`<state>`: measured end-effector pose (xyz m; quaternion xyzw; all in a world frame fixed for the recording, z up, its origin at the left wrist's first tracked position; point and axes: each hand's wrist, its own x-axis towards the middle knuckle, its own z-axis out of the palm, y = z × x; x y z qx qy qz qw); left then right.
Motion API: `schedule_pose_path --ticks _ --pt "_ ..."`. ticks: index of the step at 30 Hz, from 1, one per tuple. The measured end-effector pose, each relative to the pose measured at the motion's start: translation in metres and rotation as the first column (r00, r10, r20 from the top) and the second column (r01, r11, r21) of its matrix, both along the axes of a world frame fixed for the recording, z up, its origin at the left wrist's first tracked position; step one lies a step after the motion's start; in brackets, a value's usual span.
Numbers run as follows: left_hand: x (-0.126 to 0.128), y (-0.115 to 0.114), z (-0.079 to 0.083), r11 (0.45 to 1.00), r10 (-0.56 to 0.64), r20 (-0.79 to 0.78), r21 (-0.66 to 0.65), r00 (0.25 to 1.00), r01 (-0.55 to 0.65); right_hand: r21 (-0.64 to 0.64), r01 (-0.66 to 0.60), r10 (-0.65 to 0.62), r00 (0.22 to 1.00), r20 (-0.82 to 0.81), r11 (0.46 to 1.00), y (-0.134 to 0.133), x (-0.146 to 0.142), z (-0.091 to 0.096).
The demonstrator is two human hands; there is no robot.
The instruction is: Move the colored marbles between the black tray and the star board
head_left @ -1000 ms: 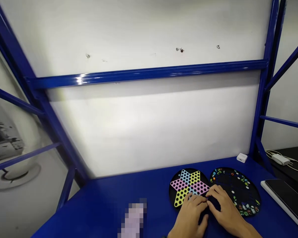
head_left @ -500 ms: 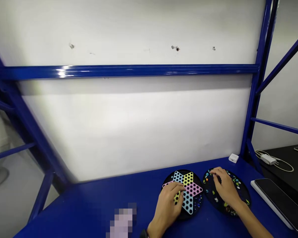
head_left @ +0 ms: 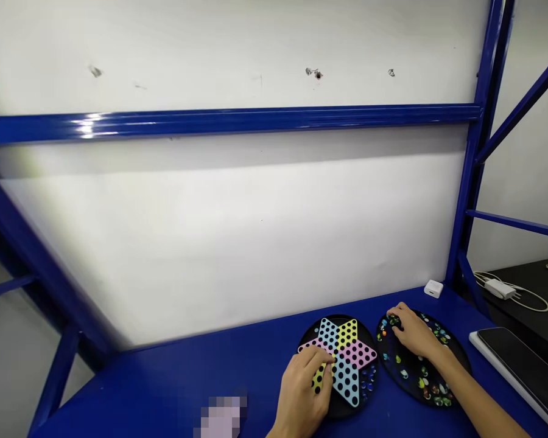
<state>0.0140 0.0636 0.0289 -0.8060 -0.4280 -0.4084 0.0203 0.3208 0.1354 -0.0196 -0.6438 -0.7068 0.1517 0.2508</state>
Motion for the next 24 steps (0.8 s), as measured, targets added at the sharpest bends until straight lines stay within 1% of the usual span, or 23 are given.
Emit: schedule_pose_path --ticks 5,10,13,15,17,19,22,24 --pt "0.004 -0.006 -0.005 1.000 0.002 -0.018 0.005 1.000 -0.002 0.043 -0.026 0.027 0.999 -0.036 0.999 0.002 -0.002 -0.005" --pt "0.007 -0.007 -0.004 1.000 -0.002 -0.009 0.020 1.000 0.002 0.057 -0.044 0.049 0.996 -0.076 0.997 0.007 -0.003 -0.009" --pt "0.007 -0.007 -0.002 1.000 0.001 -0.007 0.023 1.000 -0.001 0.069 -0.054 0.063 0.989 -0.136 0.996 0.009 -0.002 -0.007" --pt "0.007 -0.007 -0.001 1.000 0.003 -0.013 0.024 1.000 -0.003 0.066 -0.046 0.058 0.978 -0.200 0.997 0.010 -0.001 -0.006" --pt "0.007 -0.006 0.000 1.000 0.003 -0.021 0.031 1.000 -0.002 0.054 -0.046 0.058 0.972 -0.230 0.997 0.011 0.000 -0.006" --pt "0.007 -0.006 0.000 0.999 0.002 -0.022 0.043 1.000 -0.001 0.052 -0.049 0.058 0.979 -0.193 0.997 0.010 0.001 -0.007" --pt "0.007 -0.006 0.000 0.999 -0.009 -0.024 0.051 1.000 0.010 0.076 -0.054 0.061 0.994 -0.094 0.996 0.008 0.000 -0.010" --pt "0.008 -0.007 0.000 0.999 -0.018 -0.032 0.045 0.999 0.019 0.088 -0.063 0.069 0.995 -0.066 0.994 0.007 0.000 -0.010"
